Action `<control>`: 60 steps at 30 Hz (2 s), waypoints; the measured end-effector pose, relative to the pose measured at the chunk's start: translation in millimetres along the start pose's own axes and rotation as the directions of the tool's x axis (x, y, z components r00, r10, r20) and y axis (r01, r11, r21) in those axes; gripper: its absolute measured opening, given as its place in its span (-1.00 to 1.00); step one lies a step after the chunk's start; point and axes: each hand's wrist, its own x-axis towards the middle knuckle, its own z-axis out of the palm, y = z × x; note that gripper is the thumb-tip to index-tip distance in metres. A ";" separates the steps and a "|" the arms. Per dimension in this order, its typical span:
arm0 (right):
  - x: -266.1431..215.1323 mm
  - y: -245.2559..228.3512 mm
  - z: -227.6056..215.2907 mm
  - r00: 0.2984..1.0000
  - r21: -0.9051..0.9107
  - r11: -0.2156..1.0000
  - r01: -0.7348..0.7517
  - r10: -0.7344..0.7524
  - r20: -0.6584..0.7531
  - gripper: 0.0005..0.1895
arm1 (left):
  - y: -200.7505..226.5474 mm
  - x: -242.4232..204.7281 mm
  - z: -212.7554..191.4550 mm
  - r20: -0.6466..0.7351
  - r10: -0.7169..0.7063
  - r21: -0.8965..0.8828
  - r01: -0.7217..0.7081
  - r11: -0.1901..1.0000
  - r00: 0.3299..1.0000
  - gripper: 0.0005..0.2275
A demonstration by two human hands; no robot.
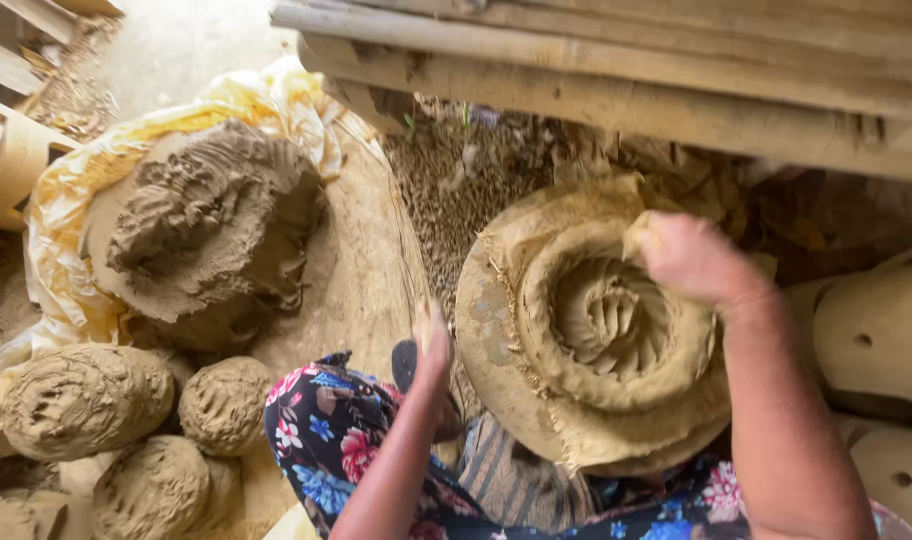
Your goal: The person places a cloth on a circular board and uses their hands to shape a large mound of clay into a hollowed-out form with decorative ridges.
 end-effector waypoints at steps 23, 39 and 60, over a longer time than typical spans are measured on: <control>-11.0 58.6 58.6 1.000 0.451 0.893 -0.005 0.008 -0.004 -0.80 | 52.3 -1.5 -17.0 -0.021 0.141 0.033 -0.140 0.990 0.990 -0.35; 8.5 2.9 126.2 0.958 0.291 0.956 0.019 -0.101 0.269 -0.69 | 11.8 35.5 9.8 0.149 0.172 0.019 -0.177 0.984 0.974 -0.32; -2.9 -1.8 107.3 0.953 0.495 0.856 -0.149 -0.009 0.303 -0.79 | 12.8 -27.4 22.6 0.105 -0.031 0.072 0.023 0.997 0.994 -0.40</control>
